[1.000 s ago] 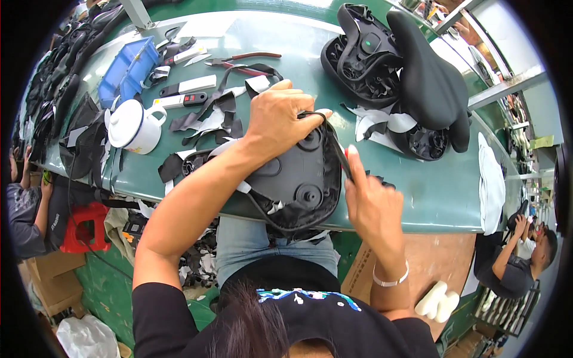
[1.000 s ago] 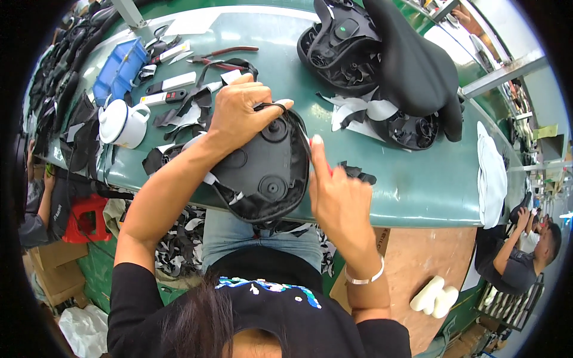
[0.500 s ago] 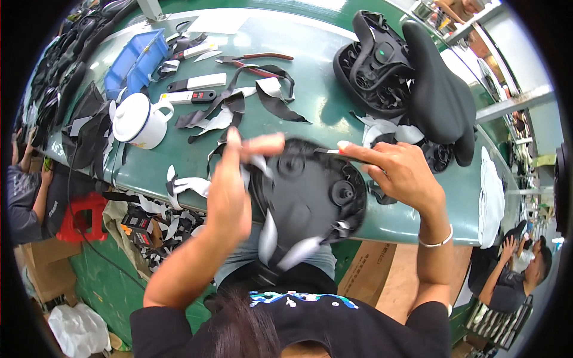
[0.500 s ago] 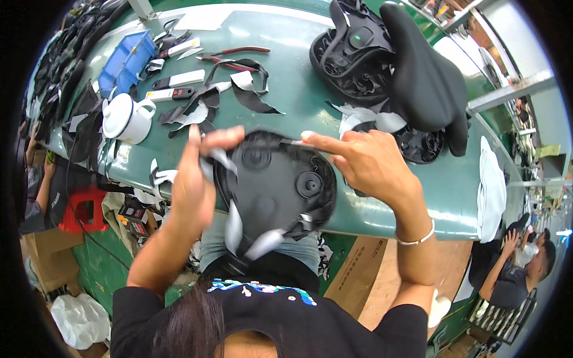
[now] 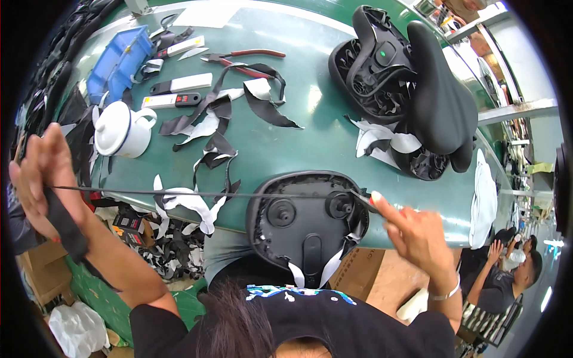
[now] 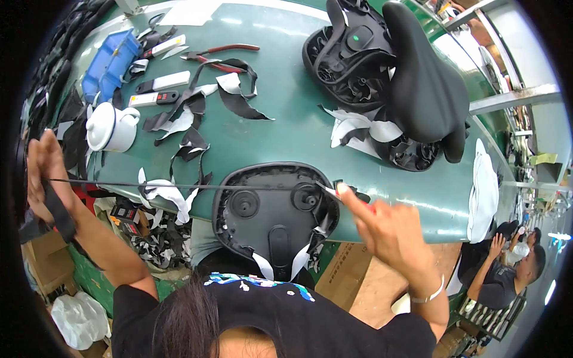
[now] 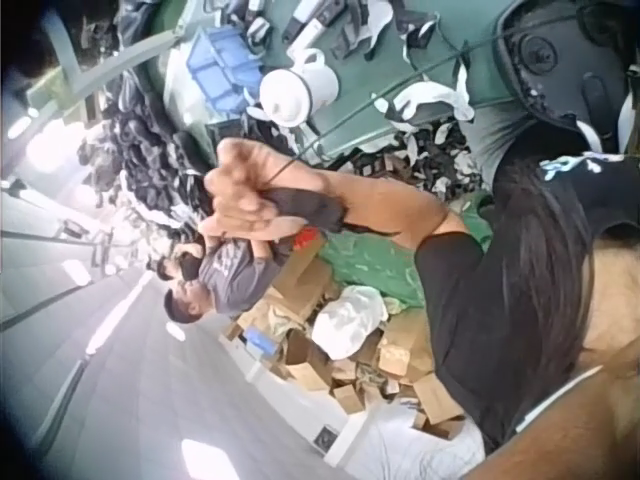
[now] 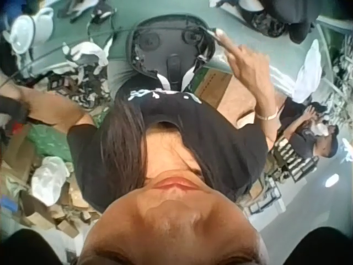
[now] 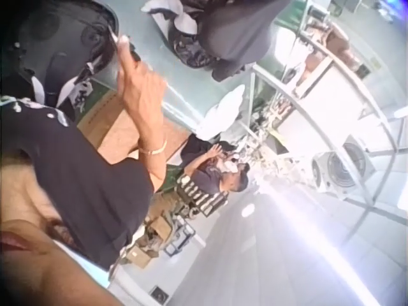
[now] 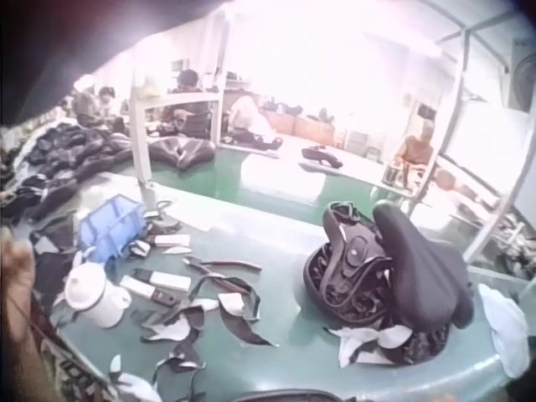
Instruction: The worker trims excess material from the edges of bicycle seats using a utility knife.
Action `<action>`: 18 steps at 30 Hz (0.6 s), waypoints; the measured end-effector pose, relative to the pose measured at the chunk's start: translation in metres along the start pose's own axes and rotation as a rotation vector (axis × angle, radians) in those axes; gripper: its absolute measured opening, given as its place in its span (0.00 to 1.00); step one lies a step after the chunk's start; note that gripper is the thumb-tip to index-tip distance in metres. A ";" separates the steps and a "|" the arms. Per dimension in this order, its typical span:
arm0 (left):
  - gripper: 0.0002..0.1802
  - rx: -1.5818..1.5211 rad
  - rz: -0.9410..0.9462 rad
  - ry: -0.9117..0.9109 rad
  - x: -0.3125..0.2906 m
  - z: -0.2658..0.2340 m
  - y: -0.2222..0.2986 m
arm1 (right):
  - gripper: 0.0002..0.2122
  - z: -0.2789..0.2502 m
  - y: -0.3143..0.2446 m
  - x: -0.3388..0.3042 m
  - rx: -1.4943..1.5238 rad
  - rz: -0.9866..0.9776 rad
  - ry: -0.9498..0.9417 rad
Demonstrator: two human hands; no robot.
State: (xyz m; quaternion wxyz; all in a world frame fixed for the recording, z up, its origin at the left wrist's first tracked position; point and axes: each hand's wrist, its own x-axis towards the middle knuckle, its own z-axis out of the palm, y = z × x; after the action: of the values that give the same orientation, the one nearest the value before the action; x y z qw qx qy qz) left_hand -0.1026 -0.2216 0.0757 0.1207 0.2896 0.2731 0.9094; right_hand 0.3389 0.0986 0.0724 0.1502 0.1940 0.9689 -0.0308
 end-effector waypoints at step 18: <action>0.19 0.085 -0.885 -0.545 -0.091 0.156 -0.260 | 0.30 0.016 -0.018 -0.030 0.041 0.018 0.030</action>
State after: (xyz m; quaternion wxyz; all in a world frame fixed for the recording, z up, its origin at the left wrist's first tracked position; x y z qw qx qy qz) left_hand 0.0791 0.0240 -0.0073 0.5483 0.3773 0.3647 0.6512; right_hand 0.3626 0.0697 0.0665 0.1319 0.2064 0.9684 -0.0464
